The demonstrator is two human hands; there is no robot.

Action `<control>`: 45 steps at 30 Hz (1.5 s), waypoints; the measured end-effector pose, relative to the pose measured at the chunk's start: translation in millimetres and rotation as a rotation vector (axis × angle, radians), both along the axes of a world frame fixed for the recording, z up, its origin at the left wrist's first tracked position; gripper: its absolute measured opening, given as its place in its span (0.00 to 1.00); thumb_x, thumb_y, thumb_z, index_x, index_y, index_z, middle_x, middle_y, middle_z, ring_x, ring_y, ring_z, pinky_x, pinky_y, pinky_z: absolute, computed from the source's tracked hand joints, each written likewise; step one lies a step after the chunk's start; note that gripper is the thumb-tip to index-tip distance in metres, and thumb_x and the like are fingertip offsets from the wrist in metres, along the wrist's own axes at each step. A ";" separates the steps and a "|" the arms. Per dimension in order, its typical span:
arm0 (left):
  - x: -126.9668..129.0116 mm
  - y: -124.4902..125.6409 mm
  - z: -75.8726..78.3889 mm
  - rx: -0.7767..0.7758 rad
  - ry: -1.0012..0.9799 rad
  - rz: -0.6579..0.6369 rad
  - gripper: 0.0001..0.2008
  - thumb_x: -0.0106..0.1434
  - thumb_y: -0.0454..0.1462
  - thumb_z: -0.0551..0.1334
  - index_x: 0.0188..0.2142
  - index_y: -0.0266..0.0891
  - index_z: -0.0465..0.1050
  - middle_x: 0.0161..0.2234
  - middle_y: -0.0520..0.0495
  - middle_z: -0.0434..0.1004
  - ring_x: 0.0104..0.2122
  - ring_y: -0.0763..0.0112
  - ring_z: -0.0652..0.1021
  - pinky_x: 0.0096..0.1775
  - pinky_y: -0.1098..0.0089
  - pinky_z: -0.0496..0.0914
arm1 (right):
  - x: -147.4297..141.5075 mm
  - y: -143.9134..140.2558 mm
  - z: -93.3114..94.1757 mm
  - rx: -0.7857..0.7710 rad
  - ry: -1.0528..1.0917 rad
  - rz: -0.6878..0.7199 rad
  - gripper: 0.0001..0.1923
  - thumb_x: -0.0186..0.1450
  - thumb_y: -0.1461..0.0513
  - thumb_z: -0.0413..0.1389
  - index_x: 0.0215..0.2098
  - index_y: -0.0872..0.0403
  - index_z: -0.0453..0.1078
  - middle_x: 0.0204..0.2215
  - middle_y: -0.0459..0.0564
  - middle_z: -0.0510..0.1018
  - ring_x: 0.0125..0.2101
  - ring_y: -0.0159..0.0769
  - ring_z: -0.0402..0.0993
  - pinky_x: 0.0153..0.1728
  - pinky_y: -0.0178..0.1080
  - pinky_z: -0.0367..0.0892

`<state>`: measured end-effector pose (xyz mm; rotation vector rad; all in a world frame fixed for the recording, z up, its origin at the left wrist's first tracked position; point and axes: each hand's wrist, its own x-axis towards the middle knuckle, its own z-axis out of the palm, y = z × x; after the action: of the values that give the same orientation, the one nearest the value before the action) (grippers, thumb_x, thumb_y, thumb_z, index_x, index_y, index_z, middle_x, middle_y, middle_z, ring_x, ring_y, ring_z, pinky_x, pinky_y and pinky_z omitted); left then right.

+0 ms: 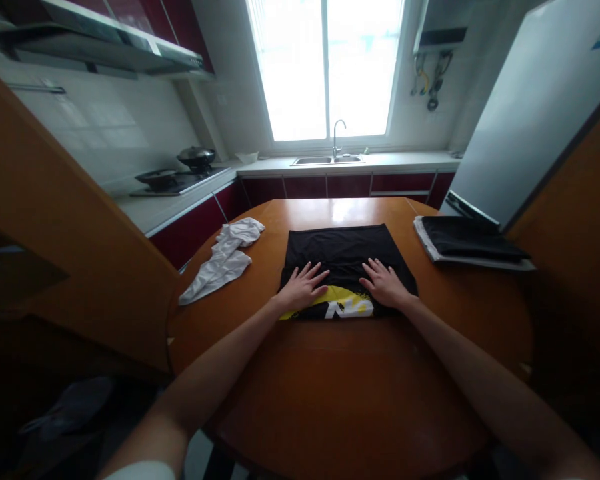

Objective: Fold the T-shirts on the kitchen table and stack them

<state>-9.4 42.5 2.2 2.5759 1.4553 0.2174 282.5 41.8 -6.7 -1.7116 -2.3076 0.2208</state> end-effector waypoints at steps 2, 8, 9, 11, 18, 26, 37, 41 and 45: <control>-0.1 0.0 -3.2 -0.022 0.024 0.008 0.31 0.72 0.56 0.48 0.71 0.53 0.54 0.73 0.47 0.45 0.72 0.48 0.46 0.66 0.37 0.43 | -2.8 0.0 -3.6 -0.072 -0.028 0.005 0.32 0.75 0.49 0.42 0.72 0.53 0.54 0.73 0.56 0.49 0.73 0.47 0.40 0.68 0.60 0.42; -15.7 6.2 13.9 0.020 -0.099 -0.048 0.29 0.72 0.53 0.53 0.68 0.48 0.61 0.72 0.42 0.51 0.71 0.49 0.51 0.67 0.42 0.50 | 18.7 0.1 10.2 -0.012 0.093 -0.016 0.28 0.74 0.52 0.46 0.68 0.53 0.61 0.72 0.57 0.54 0.72 0.46 0.43 0.68 0.58 0.46; -21.5 5.6 20.4 0.025 -0.153 -0.081 0.29 0.71 0.53 0.55 0.67 0.46 0.64 0.71 0.41 0.55 0.70 0.50 0.56 0.67 0.46 0.54 | 24.7 -3.6 12.7 0.013 0.132 0.001 0.27 0.74 0.53 0.47 0.67 0.53 0.63 0.71 0.56 0.55 0.72 0.46 0.45 0.68 0.56 0.48; -36.1 -0.1 34.9 0.023 -0.254 -0.140 0.28 0.68 0.52 0.59 0.63 0.44 0.69 0.65 0.38 0.65 0.64 0.53 0.67 0.64 0.53 0.63 | 38.6 -15.9 15.3 0.090 0.207 0.062 0.26 0.73 0.53 0.49 0.65 0.52 0.65 0.70 0.55 0.59 0.71 0.45 0.49 0.68 0.53 0.51; -91.2 -62.7 58.1 -0.087 -0.244 -0.157 0.25 0.59 0.49 0.70 0.56 0.48 0.76 0.50 0.43 0.73 0.51 0.57 0.75 0.56 0.59 0.71 | 97.4 -77.7 4.3 0.200 0.192 0.227 0.24 0.67 0.52 0.59 0.60 0.45 0.71 0.61 0.55 0.69 0.63 0.49 0.63 0.64 0.51 0.62; -96.5 -91.7 28.0 0.160 -0.175 -0.191 0.13 0.72 0.41 0.59 0.53 0.46 0.75 0.48 0.44 0.77 0.49 0.63 0.76 0.54 0.63 0.72 | 117.5 -85.5 -3.9 0.309 0.105 0.292 0.15 0.71 0.57 0.55 0.53 0.48 0.74 0.47 0.55 0.78 0.49 0.47 0.73 0.55 0.51 0.68; -90.4 -116.3 41.9 0.444 -0.149 -0.219 0.07 0.72 0.33 0.56 0.42 0.41 0.72 0.42 0.45 0.79 0.45 0.63 0.78 0.50 0.62 0.72 | 106.8 -110.1 28.6 0.485 0.225 0.375 0.07 0.72 0.63 0.52 0.40 0.51 0.72 0.37 0.52 0.78 0.40 0.42 0.74 0.46 0.47 0.70; -90.8 -144.6 62.2 0.342 -0.388 -0.140 0.06 0.70 0.32 0.55 0.38 0.40 0.71 0.35 0.47 0.76 0.36 0.68 0.77 0.39 0.70 0.71 | 109.0 -134.6 48.1 0.438 0.392 0.343 0.05 0.72 0.63 0.52 0.41 0.50 0.70 0.37 0.50 0.78 0.38 0.39 0.75 0.42 0.42 0.70; -86.1 -155.5 84.8 0.243 -0.592 0.030 0.08 0.69 0.38 0.56 0.34 0.39 0.71 0.30 0.50 0.74 0.29 0.71 0.74 0.33 0.73 0.69 | 101.9 -145.7 73.3 0.404 0.524 0.207 0.06 0.72 0.60 0.52 0.40 0.50 0.70 0.32 0.47 0.76 0.32 0.36 0.74 0.34 0.36 0.69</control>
<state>-95.5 -113.0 87.0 2.3450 1.2923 1.1118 384.3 -103.9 66.6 -1.0665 -1.9625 0.1954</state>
